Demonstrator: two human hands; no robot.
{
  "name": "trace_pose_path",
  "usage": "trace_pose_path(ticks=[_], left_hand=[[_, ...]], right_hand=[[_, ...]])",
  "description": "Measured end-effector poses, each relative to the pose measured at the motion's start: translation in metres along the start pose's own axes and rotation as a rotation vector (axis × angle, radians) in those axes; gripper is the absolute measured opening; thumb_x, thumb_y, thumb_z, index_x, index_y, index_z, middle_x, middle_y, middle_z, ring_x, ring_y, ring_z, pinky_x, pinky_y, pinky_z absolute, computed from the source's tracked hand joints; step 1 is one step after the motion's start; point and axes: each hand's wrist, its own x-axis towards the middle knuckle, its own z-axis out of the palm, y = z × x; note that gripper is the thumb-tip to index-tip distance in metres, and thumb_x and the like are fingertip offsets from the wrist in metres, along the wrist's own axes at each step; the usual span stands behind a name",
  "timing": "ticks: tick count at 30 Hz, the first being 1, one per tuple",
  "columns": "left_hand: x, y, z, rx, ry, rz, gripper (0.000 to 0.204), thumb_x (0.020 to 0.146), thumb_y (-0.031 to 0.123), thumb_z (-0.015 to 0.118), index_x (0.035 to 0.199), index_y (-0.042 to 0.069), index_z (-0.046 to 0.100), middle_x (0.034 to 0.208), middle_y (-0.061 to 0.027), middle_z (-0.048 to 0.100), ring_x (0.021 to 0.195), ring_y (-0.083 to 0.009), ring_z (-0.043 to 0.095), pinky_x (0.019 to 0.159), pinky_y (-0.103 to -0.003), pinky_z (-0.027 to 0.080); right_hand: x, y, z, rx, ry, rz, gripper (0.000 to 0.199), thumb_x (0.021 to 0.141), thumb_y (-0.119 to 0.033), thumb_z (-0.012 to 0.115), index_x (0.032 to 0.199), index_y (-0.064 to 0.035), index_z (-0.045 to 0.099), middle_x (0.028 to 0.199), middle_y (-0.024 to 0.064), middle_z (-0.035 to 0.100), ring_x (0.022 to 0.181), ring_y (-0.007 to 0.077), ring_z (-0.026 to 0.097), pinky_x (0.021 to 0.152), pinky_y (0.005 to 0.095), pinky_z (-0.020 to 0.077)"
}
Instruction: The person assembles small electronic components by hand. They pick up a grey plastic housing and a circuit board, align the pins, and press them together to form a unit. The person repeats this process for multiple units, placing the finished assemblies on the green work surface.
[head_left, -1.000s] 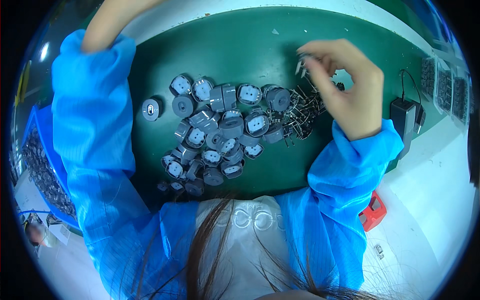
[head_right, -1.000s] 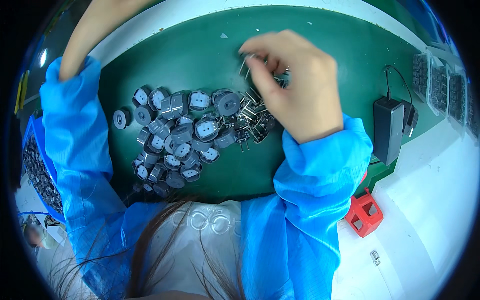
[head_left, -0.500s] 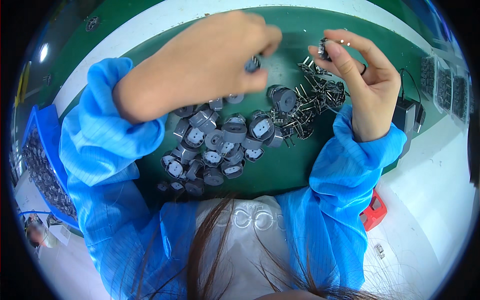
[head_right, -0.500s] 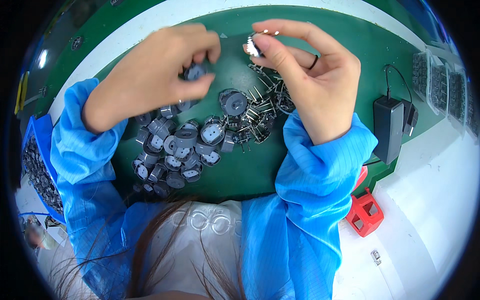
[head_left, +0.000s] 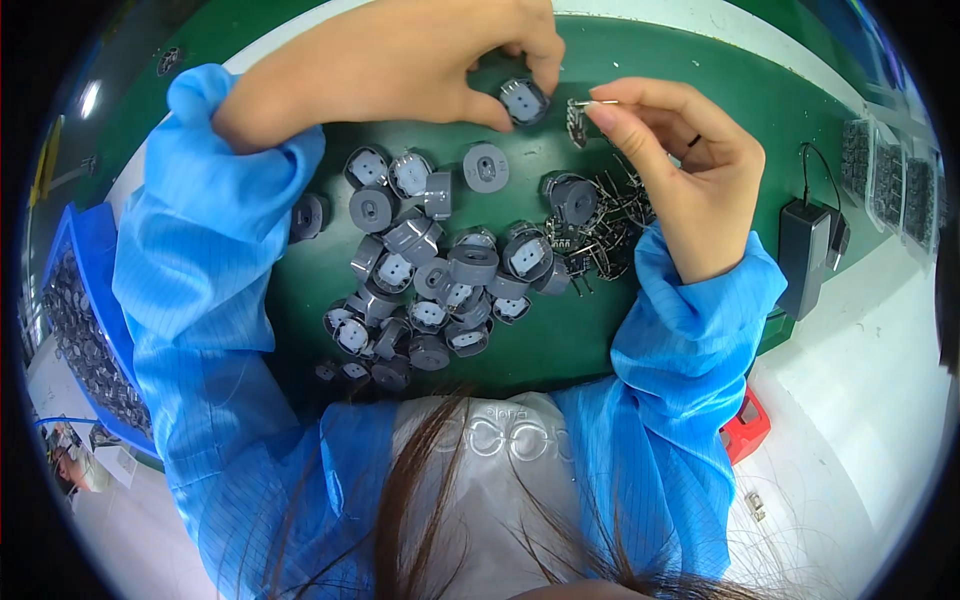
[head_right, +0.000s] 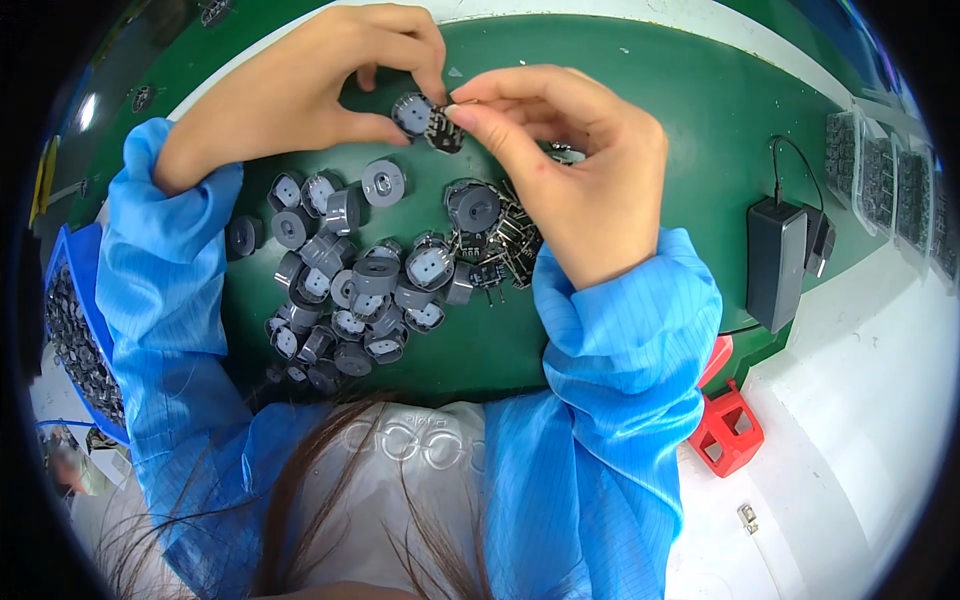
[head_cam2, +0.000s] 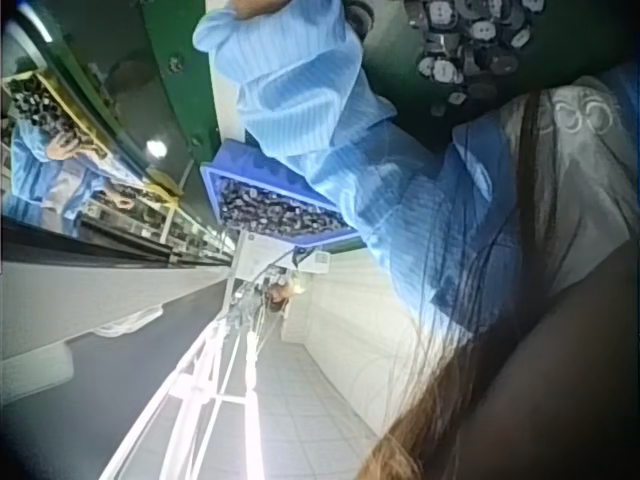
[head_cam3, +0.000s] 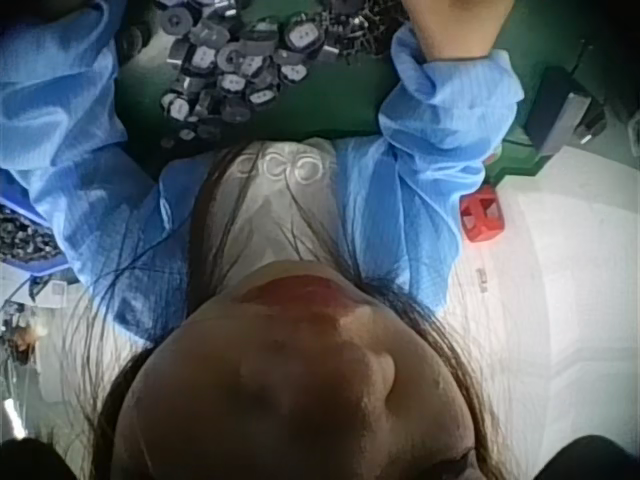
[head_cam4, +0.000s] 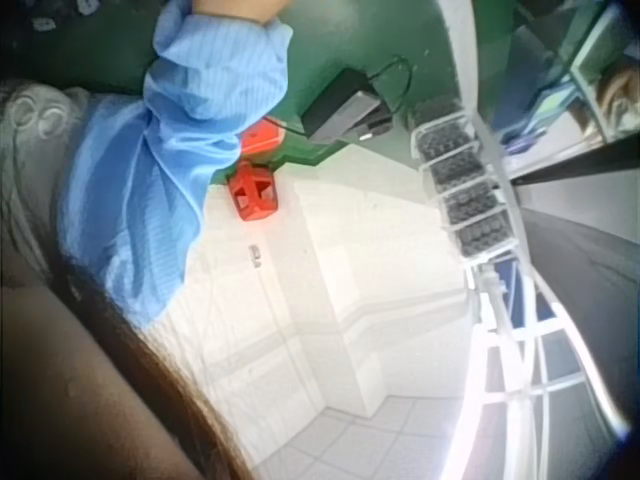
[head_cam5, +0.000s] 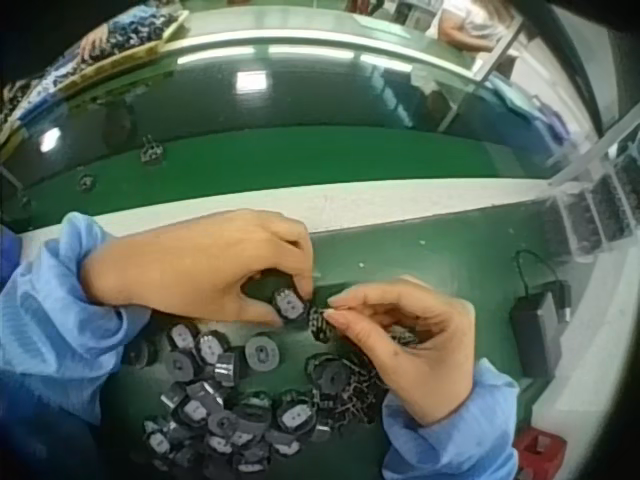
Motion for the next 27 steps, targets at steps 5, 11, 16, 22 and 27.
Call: trace_pose_path(ticks=[5, 11, 16, 22, 27], left_hand=[[0.005, 0.001, 0.018, -0.370, 0.195, 0.015, 0.027, 0.074, 0.000, 0.080, 0.097, -0.004, 0.065, 0.086, -0.0104, 0.070, 0.077, -0.0136, 0.070, 0.068, -0.026, 0.058], [-0.001, 0.017, 0.018, -0.360, 0.206, -0.025, 0.023, 0.077, -0.001, 0.081, 0.093, -0.006, 0.065, 0.075, -0.0082, 0.070, 0.071, -0.0050, 0.067, 0.063, -0.020, 0.055], [0.002, 0.014, 0.018, -0.653, 0.121, -0.198, 0.021, 0.081, -0.001, 0.079, 0.096, -0.007, 0.067, 0.077, -0.0057, 0.071, 0.071, -0.0030, 0.064, 0.063, -0.018, 0.053], [0.005, 0.016, 0.010, -0.937, 0.062, -0.353, 0.019, 0.083, -0.003, 0.074, 0.101, -0.006, 0.069, 0.084, -0.0067, 0.072, 0.072, -0.0039, 0.065, 0.065, -0.017, 0.052], [0.001, 0.032, 0.018, -0.673, 0.266, -0.353, 0.020, 0.082, -0.003, 0.074, 0.101, -0.005, 0.070, 0.088, -0.0080, 0.073, 0.076, -0.0059, 0.067, 0.067, -0.018, 0.054]], right_hand=[[0.002, 0.009, 0.008, -0.190, 0.096, -0.314, 0.017, 0.077, 0.000, 0.081, 0.092, -0.0078, 0.077, 0.086, 0.0058, 0.072, 0.078, 0.0186, 0.072, 0.068, 0.0292, 0.0564], [-0.001, 0.000, 0.009, -0.379, 0.116, -0.405, 0.016, 0.078, 0.011, 0.076, 0.092, 0.0028, 0.074, 0.093, 0.0105, 0.073, 0.086, 0.0182, 0.072, 0.079, 0.0287, 0.0590], [-0.002, -0.006, 0.007, -0.430, 0.154, -0.412, 0.018, 0.077, 0.010, 0.078, 0.092, 0.0012, 0.074, 0.093, 0.0095, 0.073, 0.083, 0.0181, 0.072, 0.075, 0.0280, 0.0580], [0.001, -0.006, 0.012, -0.498, 0.172, -0.483, 0.022, 0.081, 0.005, 0.076, 0.103, -0.0010, 0.074, 0.096, 0.0081, 0.072, 0.085, 0.0157, 0.069, 0.076, 0.0275, 0.0538], [-0.006, 0.014, 0.027, 0.025, 0.013, -0.176, 0.034, 0.088, 0.007, 0.062, 0.119, -0.0049, 0.066, 0.106, 0.0143, 0.071, 0.086, 0.0282, 0.072, 0.077, 0.0367, 0.0587]])
